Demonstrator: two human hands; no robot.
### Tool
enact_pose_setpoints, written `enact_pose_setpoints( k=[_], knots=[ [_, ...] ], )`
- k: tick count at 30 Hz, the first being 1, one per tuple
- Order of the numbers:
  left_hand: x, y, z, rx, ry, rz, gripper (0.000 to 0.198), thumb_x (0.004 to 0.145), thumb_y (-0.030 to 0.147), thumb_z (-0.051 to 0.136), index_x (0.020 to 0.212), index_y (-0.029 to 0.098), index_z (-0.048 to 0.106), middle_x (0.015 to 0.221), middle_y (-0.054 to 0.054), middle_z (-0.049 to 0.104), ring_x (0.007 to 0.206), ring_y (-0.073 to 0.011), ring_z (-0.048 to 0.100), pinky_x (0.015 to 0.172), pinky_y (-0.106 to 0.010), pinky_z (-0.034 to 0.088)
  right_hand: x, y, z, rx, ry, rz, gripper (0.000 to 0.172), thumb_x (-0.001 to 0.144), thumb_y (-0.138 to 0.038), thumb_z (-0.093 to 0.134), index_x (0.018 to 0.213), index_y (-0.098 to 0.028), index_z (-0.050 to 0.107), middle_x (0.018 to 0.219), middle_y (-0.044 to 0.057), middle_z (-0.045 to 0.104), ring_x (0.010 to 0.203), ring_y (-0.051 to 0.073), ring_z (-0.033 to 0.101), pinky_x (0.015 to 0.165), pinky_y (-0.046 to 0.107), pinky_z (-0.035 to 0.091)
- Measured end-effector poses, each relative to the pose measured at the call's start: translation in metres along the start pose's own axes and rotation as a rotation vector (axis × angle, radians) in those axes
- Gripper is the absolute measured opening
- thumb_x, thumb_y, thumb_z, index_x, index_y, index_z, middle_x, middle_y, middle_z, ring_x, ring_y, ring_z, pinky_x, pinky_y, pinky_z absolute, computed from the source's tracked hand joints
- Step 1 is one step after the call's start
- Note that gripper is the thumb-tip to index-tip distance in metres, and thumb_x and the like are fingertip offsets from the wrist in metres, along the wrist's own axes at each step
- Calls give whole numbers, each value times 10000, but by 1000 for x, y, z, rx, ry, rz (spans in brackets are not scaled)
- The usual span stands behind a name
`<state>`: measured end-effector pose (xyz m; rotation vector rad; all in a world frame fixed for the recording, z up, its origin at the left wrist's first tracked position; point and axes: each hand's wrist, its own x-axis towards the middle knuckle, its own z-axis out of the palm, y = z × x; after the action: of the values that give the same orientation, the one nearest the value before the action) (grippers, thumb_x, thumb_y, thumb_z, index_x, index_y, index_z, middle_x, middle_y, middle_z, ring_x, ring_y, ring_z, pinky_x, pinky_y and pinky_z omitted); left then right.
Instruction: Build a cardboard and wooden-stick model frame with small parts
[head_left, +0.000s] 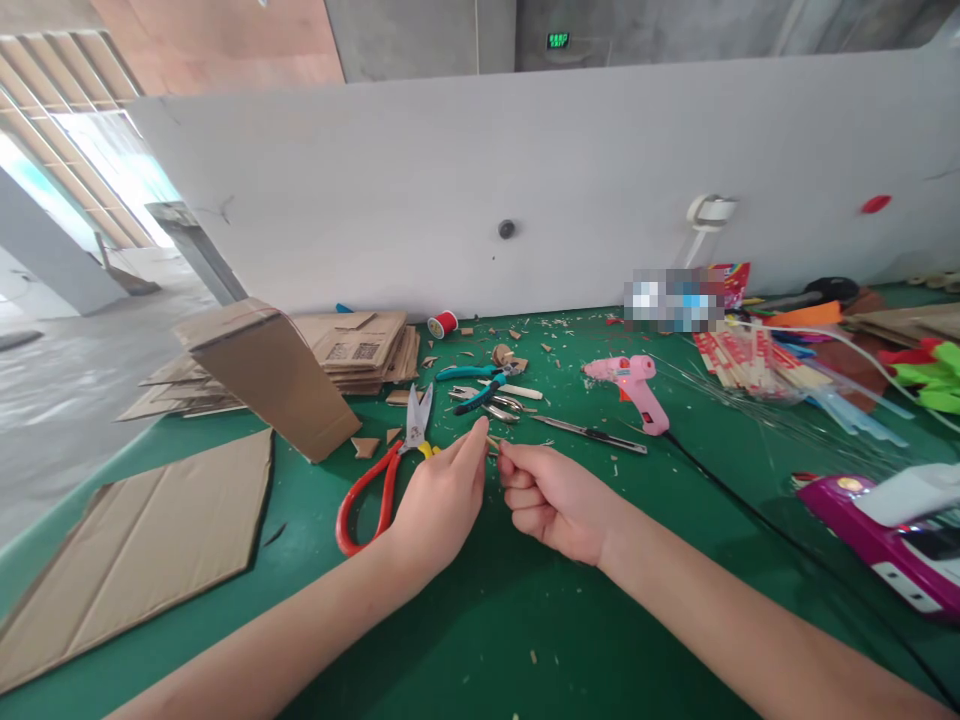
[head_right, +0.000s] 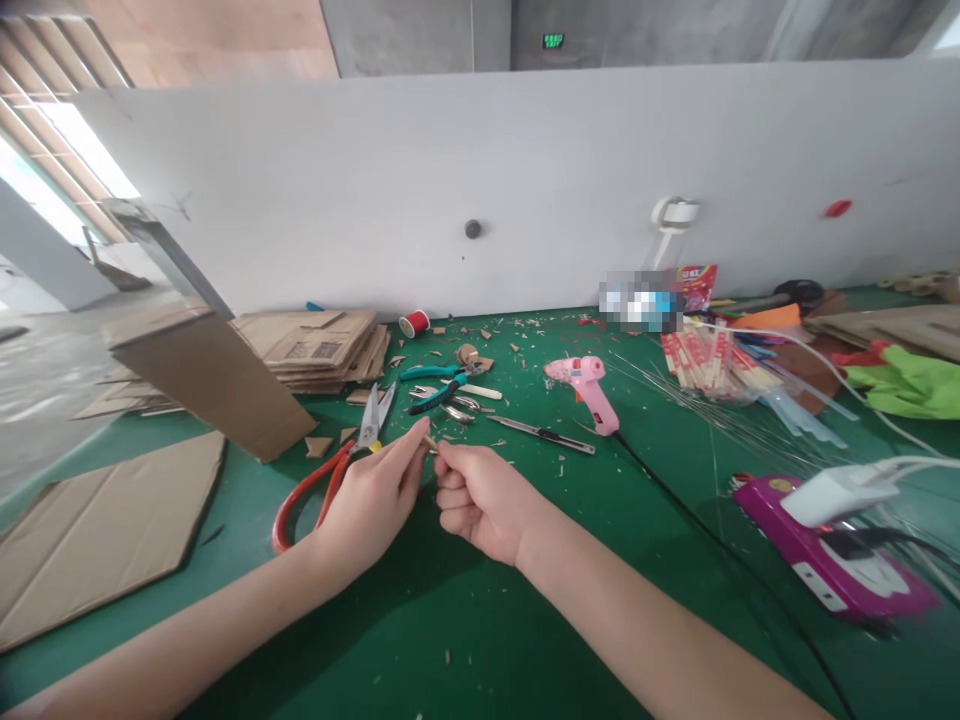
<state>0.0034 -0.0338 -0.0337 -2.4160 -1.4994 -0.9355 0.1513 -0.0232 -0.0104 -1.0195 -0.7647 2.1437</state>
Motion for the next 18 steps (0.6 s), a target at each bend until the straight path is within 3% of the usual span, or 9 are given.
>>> enact_pose_setpoints(
  k=[3, 5, 7, 10, 12, 14, 16, 18],
  knots=[
    [0, -2, 2, -20, 11, -6, 369, 903, 138, 397, 1254, 141, 514, 887, -82, 706, 679, -153, 666, 597, -229, 505, 1, 0, 0, 28, -26, 19, 319, 930, -306, 364, 638, -184, 406, 490, -118, 176, 406, 41, 81, 376, 171, 83],
    [0, -3, 3, -21, -1, -23, 358, 908, 157, 408, 1247, 143, 520, 875, -78, 709, 684, -160, 670, 595, -232, 504, 3, 2, -2, -155, 32, -73, 329, 932, -318, 350, 628, -198, 386, 485, -114, 166, 400, 50, 99, 384, 188, 109],
    [0, -3, 3, -8, -32, -33, 349, 907, 167, 412, 1233, 127, 528, 844, -86, 710, 666, -176, 671, 572, -245, 499, 4, 4, -4, -539, 144, -302, 333, 927, -312, 360, 612, -207, 381, 472, -94, 225, 397, 63, 184, 408, 215, 163],
    [1, 1, 1, 3, -102, -61, 348, 890, 141, 407, 1213, 119, 533, 796, -87, 704, 636, -187, 661, 549, -262, 492, 3, 7, -9, -1292, 313, -696, 274, 908, -221, 385, 642, -199, 442, 537, -16, 441, 470, 108, 389, 468, 261, 225],
    [1, 4, -1, -16, -154, -85, 339, 874, 116, 410, 1183, 132, 548, 785, -78, 700, 638, -185, 656, 559, -265, 494, 1, 9, -11, -1703, 356, -807, 200, 867, -104, 386, 727, -178, 509, 640, 40, 549, 531, 144, 478, 483, 282, 227],
    [1, 5, -3, -37, -195, -104, 325, 862, 101, 418, 1151, 136, 563, 791, -77, 700, 656, -187, 658, 580, -269, 497, -1, 10, -12, -1949, 361, -824, 229, 800, -3, 377, 814, -154, 548, 717, 74, 592, 563, 165, 522, 480, 292, 220],
    [0, 6, -2, -50, -206, -112, 324, 862, 98, 416, 1147, 132, 565, 802, -82, 702, 670, -190, 661, 591, -271, 500, -2, 10, -11, -1990, 357, -826, 258, 765, 30, 378, 825, -150, 552, 735, 80, 597, 572, 167, 530, 479, 293, 223],
    [0, 6, -1, -58, -179, -107, 327, 874, 111, 403, 1159, 134, 561, 792, -78, 701, 659, -185, 659, 580, -265, 498, -1, 9, -9, -1785, 351, -804, 202, 811, -27, 394, 748, -169, 523, 668, 49, 562, 543, 144, 496, 476, 283, 235]
  ],
)
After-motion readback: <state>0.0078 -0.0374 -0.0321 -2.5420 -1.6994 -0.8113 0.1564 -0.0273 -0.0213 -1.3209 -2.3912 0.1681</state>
